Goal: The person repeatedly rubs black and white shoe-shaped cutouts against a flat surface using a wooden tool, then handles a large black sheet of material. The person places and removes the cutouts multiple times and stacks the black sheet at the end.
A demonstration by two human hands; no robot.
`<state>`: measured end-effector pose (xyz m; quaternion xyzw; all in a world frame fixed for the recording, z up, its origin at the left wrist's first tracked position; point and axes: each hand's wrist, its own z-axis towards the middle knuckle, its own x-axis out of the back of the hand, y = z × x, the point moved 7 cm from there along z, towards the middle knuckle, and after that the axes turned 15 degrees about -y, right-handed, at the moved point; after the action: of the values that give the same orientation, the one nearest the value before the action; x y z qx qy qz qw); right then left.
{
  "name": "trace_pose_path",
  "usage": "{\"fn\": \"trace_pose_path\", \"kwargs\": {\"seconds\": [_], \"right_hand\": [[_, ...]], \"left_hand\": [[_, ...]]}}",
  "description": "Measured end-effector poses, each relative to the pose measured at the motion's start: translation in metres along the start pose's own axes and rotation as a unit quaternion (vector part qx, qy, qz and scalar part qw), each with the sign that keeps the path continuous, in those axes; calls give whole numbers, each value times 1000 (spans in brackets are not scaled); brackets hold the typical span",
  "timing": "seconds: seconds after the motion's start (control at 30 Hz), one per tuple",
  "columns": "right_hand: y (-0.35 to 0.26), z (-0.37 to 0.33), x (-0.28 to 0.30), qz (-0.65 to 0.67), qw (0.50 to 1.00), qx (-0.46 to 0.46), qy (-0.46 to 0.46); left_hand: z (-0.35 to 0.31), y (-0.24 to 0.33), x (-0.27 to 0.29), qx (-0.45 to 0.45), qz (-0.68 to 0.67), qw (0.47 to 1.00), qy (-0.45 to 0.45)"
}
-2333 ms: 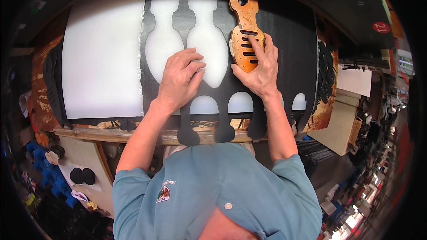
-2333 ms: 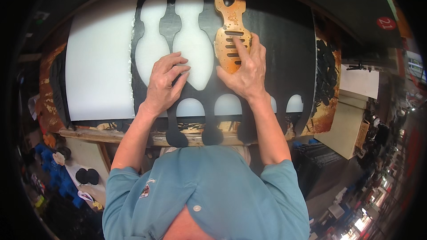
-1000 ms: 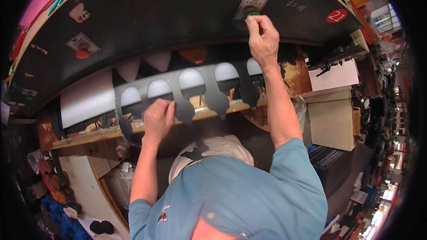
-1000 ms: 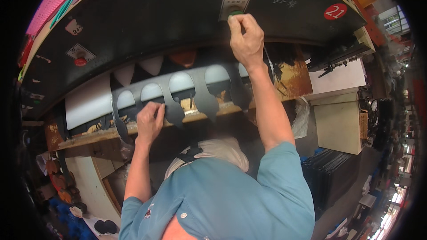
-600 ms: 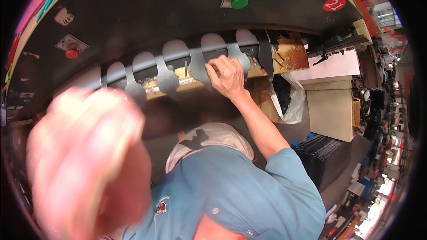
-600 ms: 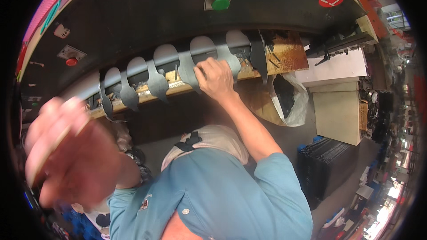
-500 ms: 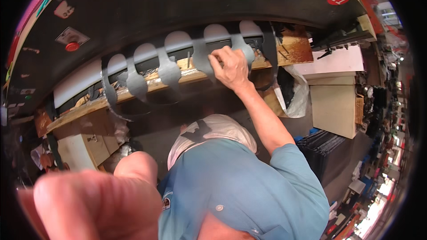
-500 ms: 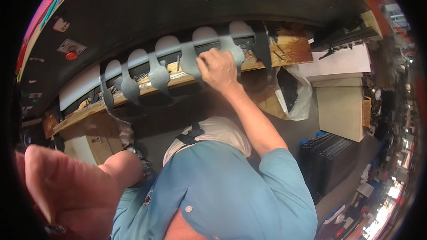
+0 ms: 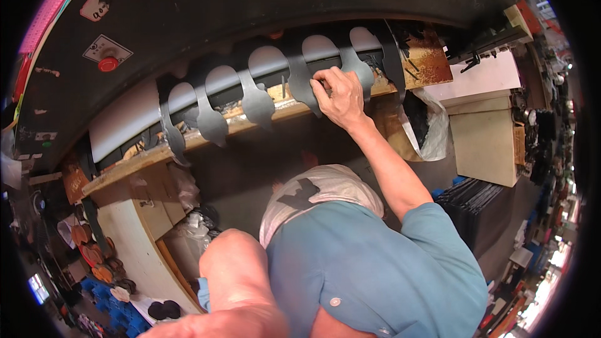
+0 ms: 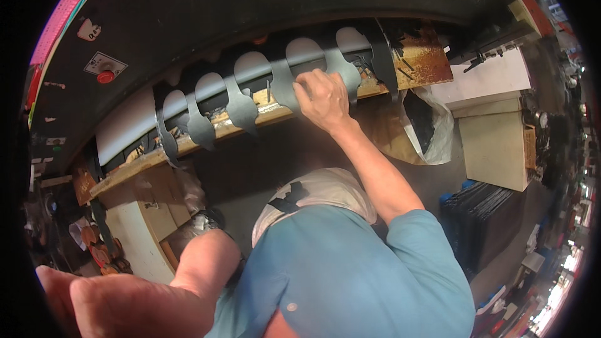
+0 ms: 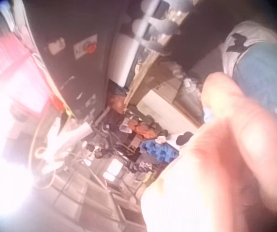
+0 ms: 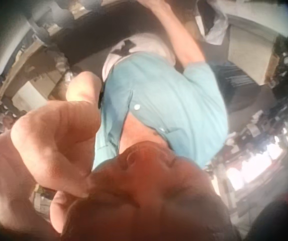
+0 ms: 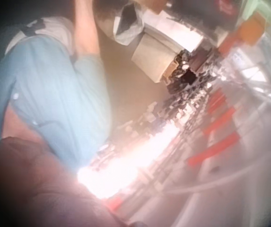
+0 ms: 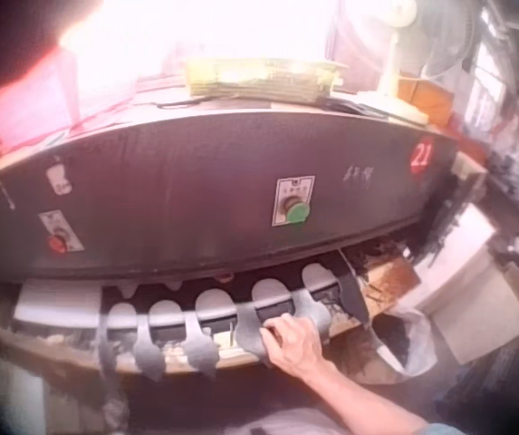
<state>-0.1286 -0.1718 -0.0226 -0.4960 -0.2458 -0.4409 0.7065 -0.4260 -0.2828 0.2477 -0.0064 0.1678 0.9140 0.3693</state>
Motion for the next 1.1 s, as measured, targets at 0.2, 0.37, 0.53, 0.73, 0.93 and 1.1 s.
{"fn": "trace_pose_path", "kwargs": {"seconds": [0.2,0.37,0.53,0.73,0.93,1.1], "right_hand": [[-3,3,-3,3,999,-26,-31],[-4,9,1,11,999,-21,-45],[-10,4,-1,-9,997,-46,-68],[-31,-14,-11,5,989,-74,-128],[-24,45,14,71,972,-198,-102],[-33,156,-36,32,977,-120,-172]], "left_hand": [[15,-15,25,9,-16,1000,10],[37,-40,52,21,-15,1000,14],[50,-57,88,-6,-33,999,-3],[61,-77,145,6,-15,1000,6],[26,-229,224,247,40,967,53],[-73,-392,245,510,295,799,-121]]}}
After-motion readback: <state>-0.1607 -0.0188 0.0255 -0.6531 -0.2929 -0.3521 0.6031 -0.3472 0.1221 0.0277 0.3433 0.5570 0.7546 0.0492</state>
